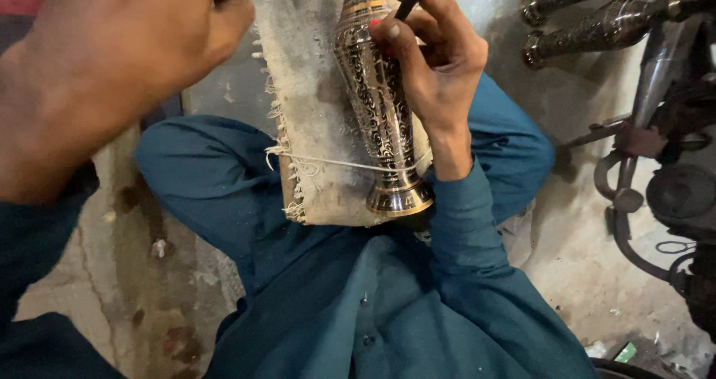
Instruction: The person is sitting cross-legged on the floor, using a hammer and chisel to engrave intricate patterns onto a metal vase. The vase is secured on a cloth pad on their lap, and they repeatedly strike the chisel to create detailed designs.
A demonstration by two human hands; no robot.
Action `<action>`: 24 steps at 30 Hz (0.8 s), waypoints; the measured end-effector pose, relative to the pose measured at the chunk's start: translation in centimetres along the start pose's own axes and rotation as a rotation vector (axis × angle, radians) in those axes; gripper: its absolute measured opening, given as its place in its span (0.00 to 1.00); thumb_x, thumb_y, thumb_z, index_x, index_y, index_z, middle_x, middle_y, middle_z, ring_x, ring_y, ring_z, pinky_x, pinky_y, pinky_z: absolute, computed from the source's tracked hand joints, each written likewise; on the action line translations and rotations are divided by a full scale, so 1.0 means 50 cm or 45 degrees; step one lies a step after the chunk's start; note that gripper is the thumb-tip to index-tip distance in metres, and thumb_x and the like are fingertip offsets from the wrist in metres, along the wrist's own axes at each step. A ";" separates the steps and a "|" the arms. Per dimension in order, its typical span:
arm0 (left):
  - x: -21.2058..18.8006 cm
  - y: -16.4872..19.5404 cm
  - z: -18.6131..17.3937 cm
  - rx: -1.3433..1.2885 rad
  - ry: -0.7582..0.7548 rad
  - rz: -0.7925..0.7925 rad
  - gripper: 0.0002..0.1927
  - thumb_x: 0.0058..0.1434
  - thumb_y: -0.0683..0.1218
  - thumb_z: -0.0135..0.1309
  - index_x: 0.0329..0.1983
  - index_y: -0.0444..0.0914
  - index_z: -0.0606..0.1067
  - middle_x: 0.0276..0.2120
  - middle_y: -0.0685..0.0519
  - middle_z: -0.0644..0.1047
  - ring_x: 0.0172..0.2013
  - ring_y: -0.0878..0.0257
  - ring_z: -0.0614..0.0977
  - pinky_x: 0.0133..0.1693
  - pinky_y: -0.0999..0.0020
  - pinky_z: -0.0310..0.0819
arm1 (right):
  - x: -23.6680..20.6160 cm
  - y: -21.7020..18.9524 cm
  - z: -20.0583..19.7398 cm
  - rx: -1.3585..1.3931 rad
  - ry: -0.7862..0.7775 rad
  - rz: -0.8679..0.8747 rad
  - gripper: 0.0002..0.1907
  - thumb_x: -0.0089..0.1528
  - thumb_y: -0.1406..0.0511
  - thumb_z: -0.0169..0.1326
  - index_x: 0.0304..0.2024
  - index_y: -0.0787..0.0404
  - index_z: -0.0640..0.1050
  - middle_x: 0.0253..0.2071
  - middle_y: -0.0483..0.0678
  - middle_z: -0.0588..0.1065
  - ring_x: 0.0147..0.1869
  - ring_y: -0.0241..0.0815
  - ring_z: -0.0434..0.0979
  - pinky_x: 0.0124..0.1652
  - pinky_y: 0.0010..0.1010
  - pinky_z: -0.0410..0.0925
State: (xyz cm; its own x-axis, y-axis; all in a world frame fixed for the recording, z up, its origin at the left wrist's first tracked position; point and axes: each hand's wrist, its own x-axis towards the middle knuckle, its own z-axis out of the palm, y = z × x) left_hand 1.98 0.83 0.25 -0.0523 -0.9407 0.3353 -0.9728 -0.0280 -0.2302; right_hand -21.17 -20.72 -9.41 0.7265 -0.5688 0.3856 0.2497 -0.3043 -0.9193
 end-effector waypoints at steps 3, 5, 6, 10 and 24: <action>-0.012 -0.008 -0.003 0.422 -0.001 0.184 0.01 0.71 0.42 0.56 0.44 0.41 0.75 0.30 0.57 0.70 0.30 0.67 0.73 0.33 0.73 0.65 | 0.002 -0.002 0.000 -0.003 -0.010 -0.025 0.13 0.77 0.72 0.58 0.63 0.67 0.72 0.44 0.52 0.83 0.45 0.35 0.84 0.45 0.23 0.78; -0.019 -0.010 -0.007 0.652 -0.006 0.283 0.02 0.71 0.41 0.55 0.43 0.42 0.74 0.29 0.59 0.68 0.29 0.70 0.72 0.32 0.76 0.63 | 0.004 -0.003 0.001 0.003 -0.026 -0.064 0.14 0.77 0.72 0.58 0.63 0.66 0.72 0.45 0.52 0.82 0.45 0.35 0.84 0.45 0.23 0.77; -0.022 -0.009 -0.009 0.743 -0.010 0.320 0.02 0.71 0.41 0.54 0.42 0.43 0.74 0.28 0.60 0.67 0.29 0.71 0.71 0.32 0.77 0.62 | 0.005 -0.004 0.001 -0.008 -0.033 -0.085 0.14 0.77 0.72 0.58 0.64 0.65 0.72 0.45 0.52 0.82 0.45 0.35 0.84 0.45 0.23 0.77; -0.032 -0.013 -0.018 0.931 -0.033 0.350 0.03 0.72 0.41 0.50 0.40 0.42 0.72 0.27 0.60 0.65 0.28 0.72 0.70 0.32 0.78 0.61 | 0.005 -0.006 0.002 -0.027 -0.022 -0.051 0.14 0.78 0.70 0.57 0.65 0.64 0.72 0.44 0.52 0.83 0.42 0.34 0.82 0.43 0.22 0.76; 0.023 0.003 -0.023 -0.071 -0.202 -0.130 0.08 0.73 0.45 0.51 0.37 0.39 0.75 0.23 0.55 0.68 0.21 0.64 0.70 0.28 0.69 0.65 | -0.001 0.011 0.016 -0.001 0.079 -0.095 0.14 0.79 0.68 0.55 0.66 0.62 0.71 0.42 0.51 0.82 0.44 0.36 0.85 0.42 0.23 0.77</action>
State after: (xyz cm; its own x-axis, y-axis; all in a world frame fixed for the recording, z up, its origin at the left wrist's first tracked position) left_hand 1.52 0.11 1.64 0.0796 -0.9755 0.2050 -0.9824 -0.1116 -0.1496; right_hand -20.58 -20.27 -10.00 0.6645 -0.5910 0.4573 0.3014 -0.3481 -0.8877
